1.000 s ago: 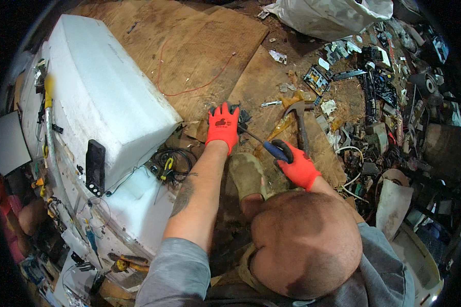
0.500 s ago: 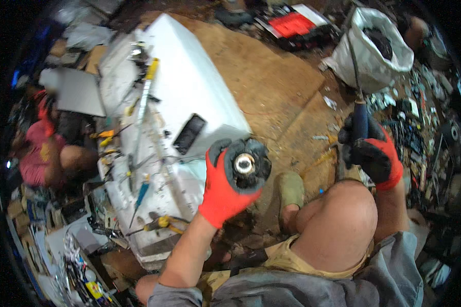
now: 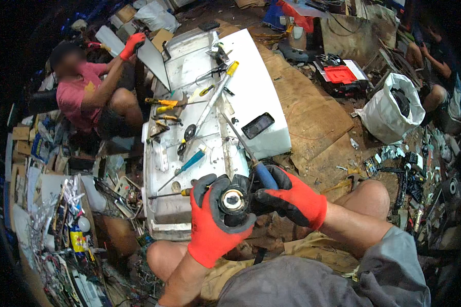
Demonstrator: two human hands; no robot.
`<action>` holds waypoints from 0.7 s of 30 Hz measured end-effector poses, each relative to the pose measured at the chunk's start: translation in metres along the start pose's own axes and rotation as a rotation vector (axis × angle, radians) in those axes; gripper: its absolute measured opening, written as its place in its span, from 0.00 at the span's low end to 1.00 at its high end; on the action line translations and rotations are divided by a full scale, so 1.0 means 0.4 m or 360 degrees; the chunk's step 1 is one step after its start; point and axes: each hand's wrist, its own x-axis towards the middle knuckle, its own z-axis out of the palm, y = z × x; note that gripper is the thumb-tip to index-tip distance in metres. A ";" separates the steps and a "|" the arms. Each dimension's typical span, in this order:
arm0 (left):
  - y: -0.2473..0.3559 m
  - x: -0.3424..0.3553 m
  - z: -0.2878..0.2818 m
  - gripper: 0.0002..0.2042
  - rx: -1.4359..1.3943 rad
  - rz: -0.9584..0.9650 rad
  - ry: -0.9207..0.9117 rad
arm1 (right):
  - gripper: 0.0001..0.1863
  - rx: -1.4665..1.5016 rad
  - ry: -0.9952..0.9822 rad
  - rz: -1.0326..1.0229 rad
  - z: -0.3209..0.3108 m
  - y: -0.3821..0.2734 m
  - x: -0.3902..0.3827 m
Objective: The person sits on the floor and uses a hammer and screwdriver to disassemble a small cylindrical electronic component. They repeatedly strike the component to loosen parts, then use the screwdriver to pry and remove internal pieces.
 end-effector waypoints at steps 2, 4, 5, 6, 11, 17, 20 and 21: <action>-0.028 -0.042 0.007 0.41 0.0001 -0.0063 0.0037 | 0.27 -0.0085 0.0046 -0.0041 0.014 0.047 0.009; -0.041 -0.057 0.007 0.40 -0.0009 -0.0041 0.0006 | 0.26 -0.0270 0.0074 -0.0038 0.014 0.068 0.018; -0.046 -0.063 0.007 0.40 -0.0015 -0.0022 -0.0011 | 0.26 -0.0362 0.0090 -0.0043 0.013 0.076 0.020; -0.052 -0.072 0.005 0.40 -0.0053 -0.0036 -0.0026 | 0.27 -0.0320 0.0092 -0.0034 0.014 0.090 0.020; -0.073 -0.085 -0.004 0.41 -0.0112 -0.0034 0.0025 | 0.30 -0.0131 0.0051 -0.0009 0.042 0.098 0.027; -0.065 -0.084 -0.018 0.43 0.0038 -0.0014 -0.0058 | 0.32 -0.0164 0.0005 -0.0129 0.027 0.118 0.036; -0.067 -0.089 -0.006 0.45 -0.0068 -0.0024 0.0010 | 0.31 -0.0100 0.0027 -0.0107 0.022 0.117 0.033; -0.079 -0.097 -0.001 0.48 -0.0135 -0.0001 0.0072 | 0.30 -0.0076 0.0033 -0.0086 0.018 0.121 0.030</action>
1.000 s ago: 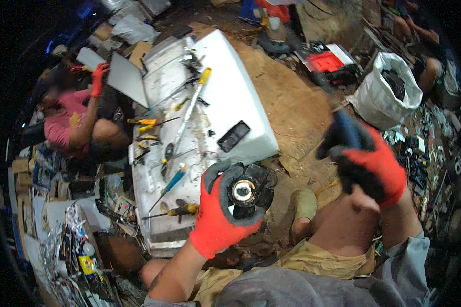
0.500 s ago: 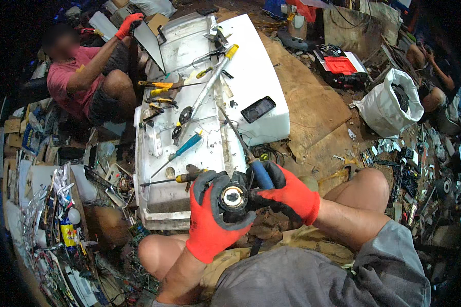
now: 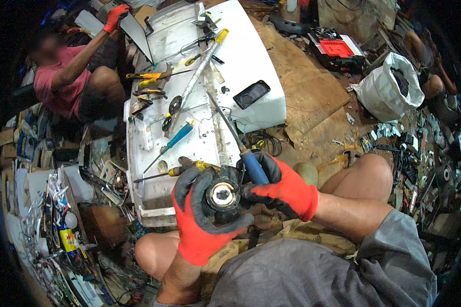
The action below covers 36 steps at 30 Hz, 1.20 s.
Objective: The person sits on the floor and uses a hammer and screwdriver to disassemble a small cylindrical electronic component. They repeatedly strike the component to loosen parts, then use the screwdriver to pry and remove internal pieces.
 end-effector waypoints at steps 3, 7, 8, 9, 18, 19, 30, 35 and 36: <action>-0.035 -0.020 0.019 0.54 -0.0500 -0.0118 0.0236 | 0.30 0.0071 -0.0001 0.0079 -0.003 0.004 -0.007; -0.005 -0.020 0.073 0.51 -0.1949 -0.0741 0.0299 | 0.33 0.0196 -0.0034 0.0079 0.015 -0.006 -0.018; 0.007 -0.011 0.080 0.50 -0.2302 -0.0872 0.0218 | 0.32 0.0235 -0.0048 0.0036 0.023 0.000 -0.018; 0.035 -0.002 0.106 0.41 -0.2452 -0.0677 0.0350 | 0.31 0.0307 -0.0043 0.0042 0.031 0.003 -0.021; -0.046 0.026 0.042 0.32 -0.3041 -0.0592 0.0331 | 0.36 -0.1570 0.0148 -0.0655 -0.023 -0.055 -0.072; -0.063 0.029 0.029 0.33 -0.3006 -0.0564 0.0302 | 0.36 -0.1507 0.0058 -0.0675 -0.028 -0.077 -0.077; -0.128 0.023 -0.065 0.38 -0.2793 -0.0752 0.0156 | 0.28 -0.2115 -0.0401 -0.0516 -0.034 -0.178 -0.149; -0.132 0.020 -0.072 0.38 -0.3027 -0.0780 -0.0010 | 0.28 -0.2101 -0.0427 -0.0521 -0.028 -0.164 -0.145; -0.130 0.017 -0.073 0.38 -0.3082 -0.0792 0.0046 | 0.29 -0.2106 -0.0433 -0.0520 -0.026 -0.165 -0.145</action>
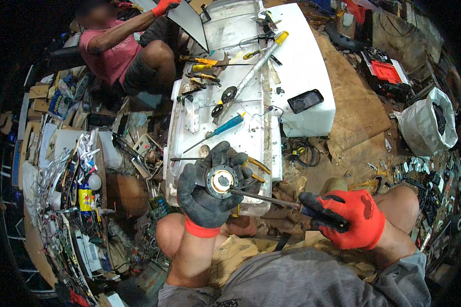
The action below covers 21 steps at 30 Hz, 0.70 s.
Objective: The person sits on the floor and uses a hammer and screwdriver to disassemble a small cylindrical electronic component. They repeatedly strike the component to loosen parts, then use the screwdriver to pry and remove internal pieces.
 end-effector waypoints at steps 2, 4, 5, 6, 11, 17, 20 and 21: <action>0.001 -0.004 0.008 0.38 -0.0088 0.0022 0.0066 | 0.29 -0.0019 -0.0035 0.0011 -0.008 -0.008 0.005; 0.002 -0.005 0.017 0.37 -0.0104 -0.0023 0.0177 | 0.28 -0.0020 -0.0073 0.0037 -0.009 -0.010 0.007; 0.002 -0.004 0.018 0.37 -0.0094 -0.0064 0.0242 | 0.28 -0.0011 -0.0092 0.0057 -0.008 -0.008 0.006; 0.001 -0.001 0.017 0.37 -0.0049 -0.0048 0.0309 | 0.28 -0.0002 -0.0112 0.0078 -0.008 -0.007 0.005; 0.007 -0.004 0.012 0.35 0.0162 -0.0220 0.0283 | 0.28 -0.0202 -0.0141 0.0043 -0.002 -0.003 0.009; -0.003 -0.007 0.002 0.35 -0.0035 -0.0362 0.0251 | 0.26 -0.0134 -0.0229 0.0143 -0.001 0.008 0.017; -0.011 -0.005 -0.002 0.35 0.0126 -0.0513 0.0269 | 0.24 0.0193 -0.0355 0.0177 -0.005 0.066 0.036; -0.013 -0.002 0.004 0.34 0.0067 -0.0542 0.0243 | 0.23 0.0334 -0.0414 0.0186 -0.008 0.082 0.043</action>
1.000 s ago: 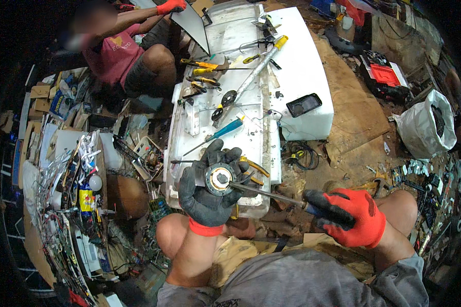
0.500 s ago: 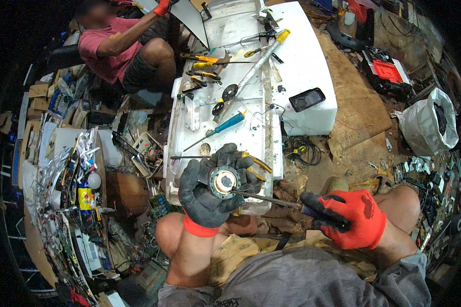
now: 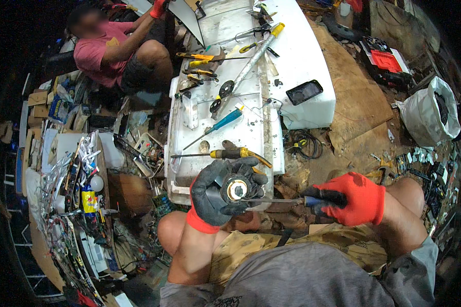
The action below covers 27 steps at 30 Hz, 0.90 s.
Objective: The person sits on the floor and uses a hammer and screwdriver to disassemble a small cylindrical electronic component. They repeatedly strike the component to loosen parts, then use the screwdriver to pry and remove internal pieces.
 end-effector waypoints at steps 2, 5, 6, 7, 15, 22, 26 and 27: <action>0.001 0.005 -0.005 0.34 -0.0053 0.0016 0.0026 | 0.22 0.0329 -0.0182 0.0355 -0.022 -0.010 0.018; 0.002 0.008 0.003 0.34 -0.0124 0.0047 0.0068 | 0.22 0.0578 -0.0227 0.0383 -0.014 0.022 0.021; 0.002 0.010 0.007 0.34 -0.0147 0.0057 0.0081 | 0.22 0.0617 -0.0203 0.0310 -0.009 0.037 0.016; 0.001 0.006 0.006 0.34 -0.0183 0.0112 0.0016 | 0.23 0.0452 -0.0067 0.0172 -0.001 0.040 0.010; 0.035 -0.010 0.025 0.31 -0.0044 0.0447 0.0141 | 0.30 -0.0408 0.0406 -0.0089 0.011 -0.077 -0.052; 0.043 -0.015 0.013 0.37 0.0056 0.0351 0.0025 | 0.28 -0.0314 0.0286 -0.0112 0.010 -0.082 -0.054; 0.036 -0.008 0.026 0.37 0.0040 0.0324 -0.0039 | 0.28 -0.0280 0.0260 -0.0124 0.028 -0.077 -0.055; 0.033 -0.009 0.026 0.36 0.0054 0.0335 -0.0010 | 0.28 -0.0304 0.0252 -0.0122 0.029 -0.079 -0.053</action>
